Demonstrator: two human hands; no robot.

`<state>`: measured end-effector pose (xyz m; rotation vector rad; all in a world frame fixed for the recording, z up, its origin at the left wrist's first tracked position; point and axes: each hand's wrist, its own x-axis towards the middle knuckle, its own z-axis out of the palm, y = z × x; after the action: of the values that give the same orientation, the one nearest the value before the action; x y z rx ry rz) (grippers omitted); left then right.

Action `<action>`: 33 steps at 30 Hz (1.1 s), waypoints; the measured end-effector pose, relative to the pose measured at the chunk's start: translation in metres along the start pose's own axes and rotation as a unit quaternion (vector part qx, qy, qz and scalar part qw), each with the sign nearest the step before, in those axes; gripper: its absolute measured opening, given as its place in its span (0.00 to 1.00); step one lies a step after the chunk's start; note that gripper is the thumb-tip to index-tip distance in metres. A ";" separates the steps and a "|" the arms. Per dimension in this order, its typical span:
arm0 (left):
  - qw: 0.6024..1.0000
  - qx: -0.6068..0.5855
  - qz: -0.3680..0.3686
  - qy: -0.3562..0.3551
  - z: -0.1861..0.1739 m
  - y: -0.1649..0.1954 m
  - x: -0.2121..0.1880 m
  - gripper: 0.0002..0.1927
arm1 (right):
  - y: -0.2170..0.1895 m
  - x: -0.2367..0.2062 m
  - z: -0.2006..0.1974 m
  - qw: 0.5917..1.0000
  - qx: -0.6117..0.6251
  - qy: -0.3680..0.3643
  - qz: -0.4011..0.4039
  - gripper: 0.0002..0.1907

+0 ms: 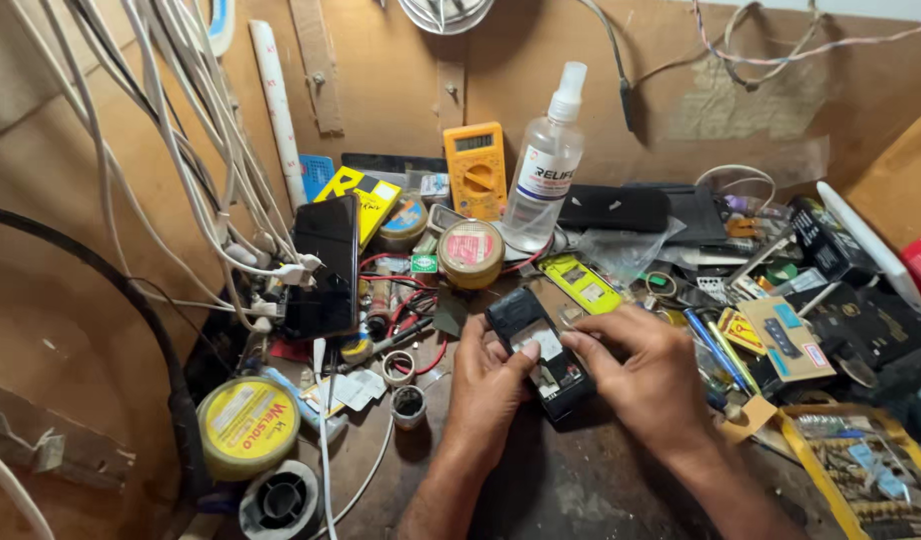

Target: The person uses a small flat tool to pry open the back cover of a black electronic device. They remove the cover, then detach the battery and lift out the internal circuit board, placing the components on the workbench.

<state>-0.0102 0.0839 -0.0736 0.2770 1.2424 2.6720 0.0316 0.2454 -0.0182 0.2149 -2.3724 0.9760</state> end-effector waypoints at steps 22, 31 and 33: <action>0.998 0.010 -0.020 0.059 0.000 -0.003 0.004 0.24 | 0.019 -0.018 -0.009 0.948 0.093 -0.057 0.298 0.12; 0.999 0.009 -0.015 0.048 0.001 -0.001 0.003 0.24 | 0.019 -0.022 -0.006 0.944 0.141 -0.038 0.295 0.12; 0.997 0.025 -0.028 0.060 0.000 -0.001 0.003 0.24 | 0.018 -0.021 -0.005 0.933 0.148 -0.042 0.324 0.12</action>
<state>-0.0133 0.0853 -0.0740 0.0868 1.3325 2.6462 0.0452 0.2610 -0.0377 -0.4609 -2.4005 1.6562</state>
